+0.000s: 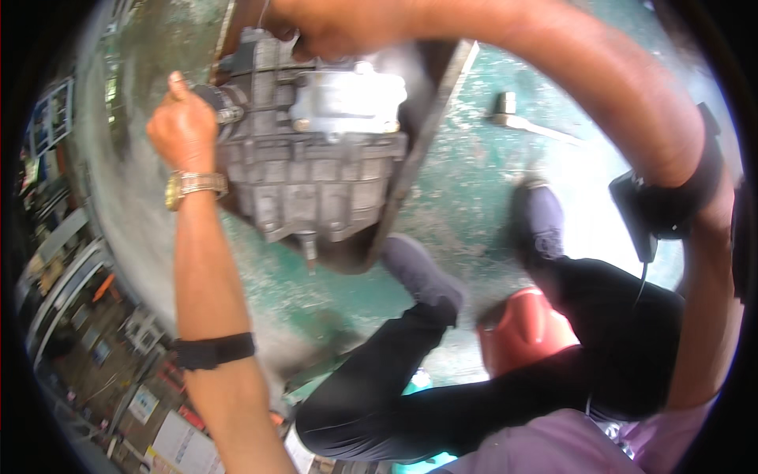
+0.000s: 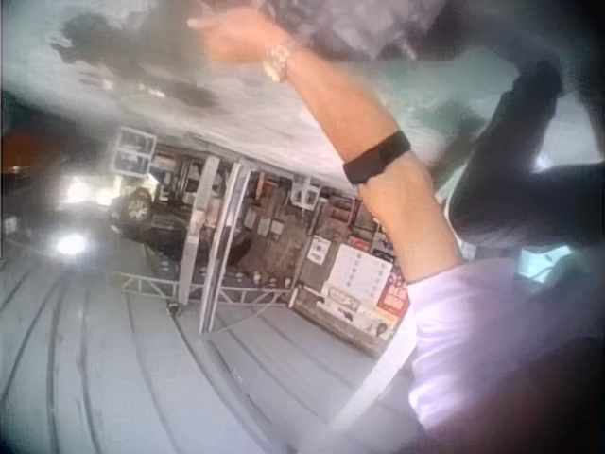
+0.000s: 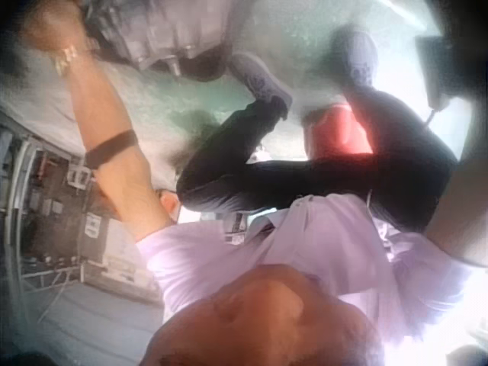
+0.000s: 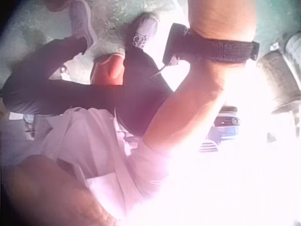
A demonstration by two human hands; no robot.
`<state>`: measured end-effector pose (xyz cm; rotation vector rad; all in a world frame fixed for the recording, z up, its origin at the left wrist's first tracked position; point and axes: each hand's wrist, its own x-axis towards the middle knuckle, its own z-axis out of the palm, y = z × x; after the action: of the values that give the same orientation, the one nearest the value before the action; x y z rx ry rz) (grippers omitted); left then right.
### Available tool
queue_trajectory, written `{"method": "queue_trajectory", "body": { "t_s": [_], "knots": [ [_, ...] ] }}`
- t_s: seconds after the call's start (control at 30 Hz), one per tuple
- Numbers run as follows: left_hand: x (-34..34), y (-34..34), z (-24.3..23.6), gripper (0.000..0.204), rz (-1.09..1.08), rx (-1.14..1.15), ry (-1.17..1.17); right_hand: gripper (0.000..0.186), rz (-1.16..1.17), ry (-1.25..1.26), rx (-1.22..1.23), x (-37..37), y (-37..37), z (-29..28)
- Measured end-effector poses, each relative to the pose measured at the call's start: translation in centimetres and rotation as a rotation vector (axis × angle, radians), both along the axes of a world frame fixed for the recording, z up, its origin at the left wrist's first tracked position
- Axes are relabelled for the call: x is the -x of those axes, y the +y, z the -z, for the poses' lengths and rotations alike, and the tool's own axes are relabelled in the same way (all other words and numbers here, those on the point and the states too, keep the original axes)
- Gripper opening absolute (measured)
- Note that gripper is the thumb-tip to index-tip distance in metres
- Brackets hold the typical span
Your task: The person sits on a low stool and uses a ratchet wrench to loosen and remove bolts from a transmission casing placed in a metal tray. They remove a small cover plate and continue to loosen additional bolts on the transmission.
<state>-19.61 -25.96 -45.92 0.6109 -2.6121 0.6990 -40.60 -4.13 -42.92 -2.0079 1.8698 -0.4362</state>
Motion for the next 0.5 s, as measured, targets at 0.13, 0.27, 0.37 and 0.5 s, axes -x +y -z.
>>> {"method": "queue_trajectory", "body": {
  "t_s": [0.13,0.27,0.37,0.5],
  "knots": [
    [0.1,-0.4,0.0,0.055,-0.188,-0.199,-0.007,0.023,-0.12,-0.113,-0.288,5.4,7.2,-3.1],
    [0.2,-0.3,0.1,0.057,-0.24,-0.277,0.032,0.035,0.134,0.05,-0.495,9.2,13.7,-7.7],
    [0.2,-0.3,0.3,0.06,-0.27,-0.292,0.01,0.028,0.229,0.204,-0.603,12.1,16.8,-11.0],
    [0.3,-0.1,0.3,0.061,-0.335,-0.337,0.024,0.019,0.343,0.396,-0.73,15.6,20.0,-14.1]
  ]
}}
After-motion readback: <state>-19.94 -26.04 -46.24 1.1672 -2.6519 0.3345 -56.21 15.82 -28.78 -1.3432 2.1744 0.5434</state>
